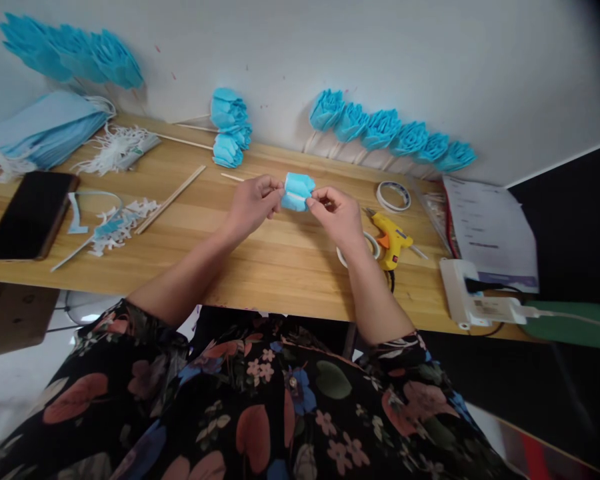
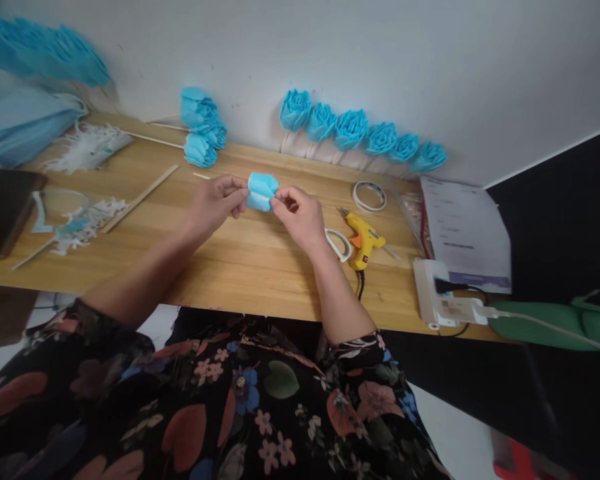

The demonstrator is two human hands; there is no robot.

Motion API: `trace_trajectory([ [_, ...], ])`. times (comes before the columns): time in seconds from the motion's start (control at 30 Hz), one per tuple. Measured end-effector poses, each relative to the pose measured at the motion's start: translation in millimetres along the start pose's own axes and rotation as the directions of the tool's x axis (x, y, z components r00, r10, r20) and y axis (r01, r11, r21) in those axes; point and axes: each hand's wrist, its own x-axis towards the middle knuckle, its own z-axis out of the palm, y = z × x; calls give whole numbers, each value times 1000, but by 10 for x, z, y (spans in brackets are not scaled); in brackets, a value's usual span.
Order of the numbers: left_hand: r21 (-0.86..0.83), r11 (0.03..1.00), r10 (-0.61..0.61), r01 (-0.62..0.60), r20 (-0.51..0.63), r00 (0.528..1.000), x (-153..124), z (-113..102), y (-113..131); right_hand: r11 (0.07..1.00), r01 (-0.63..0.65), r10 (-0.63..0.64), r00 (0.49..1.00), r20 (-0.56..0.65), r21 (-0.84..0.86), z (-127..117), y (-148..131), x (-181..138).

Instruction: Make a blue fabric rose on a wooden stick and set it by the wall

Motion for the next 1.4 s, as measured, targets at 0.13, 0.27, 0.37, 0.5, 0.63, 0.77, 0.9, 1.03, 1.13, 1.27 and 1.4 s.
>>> trace_trajectory([
  [0.13,43,999,5,-5,-8,1000,13,-6,-21,999,-19,17,999,44,46,8,24,6],
  [0.27,131,988,103,-87,-124,987,-49,-6,32,997,-47,47,999,-9,60,23,24,8],
  [0.37,257,945,241,-200,-140,960,-126,31,57,997,-49,51,998,-27,54,29,-9,0],
  [0.5,376,892,283,-253,-26,959,-195,105,30,999,-36,36,999,-11,28,29,-51,-18],
  [0.63,409,885,250,-224,-12,968,-202,128,4,1000,-7,7,1000,5,19,35,-55,-36],
  [0.77,431,879,230,-205,-5,973,-197,122,11,999,31,-32,999,12,33,52,-54,-54],
  [0.9,458,866,231,-198,-15,973,-208,126,31,999,38,-38,999,17,-2,66,-73,-68],
  [1.03,454,869,228,-198,-12,974,-217,132,41,999,34,-33,999,22,-24,72,-81,-66],
  [1.13,437,874,241,-215,-5,970,-211,128,30,999,38,-38,999,15,-22,74,-76,-60],
  [1.27,415,884,233,-214,4,972,-200,123,15,999,19,-19,1000,15,-31,74,-75,-64],
  [1.4,403,891,227,-211,7,974,-193,123,8,999,29,-29,999,18,-24,77,-74,-69],
])
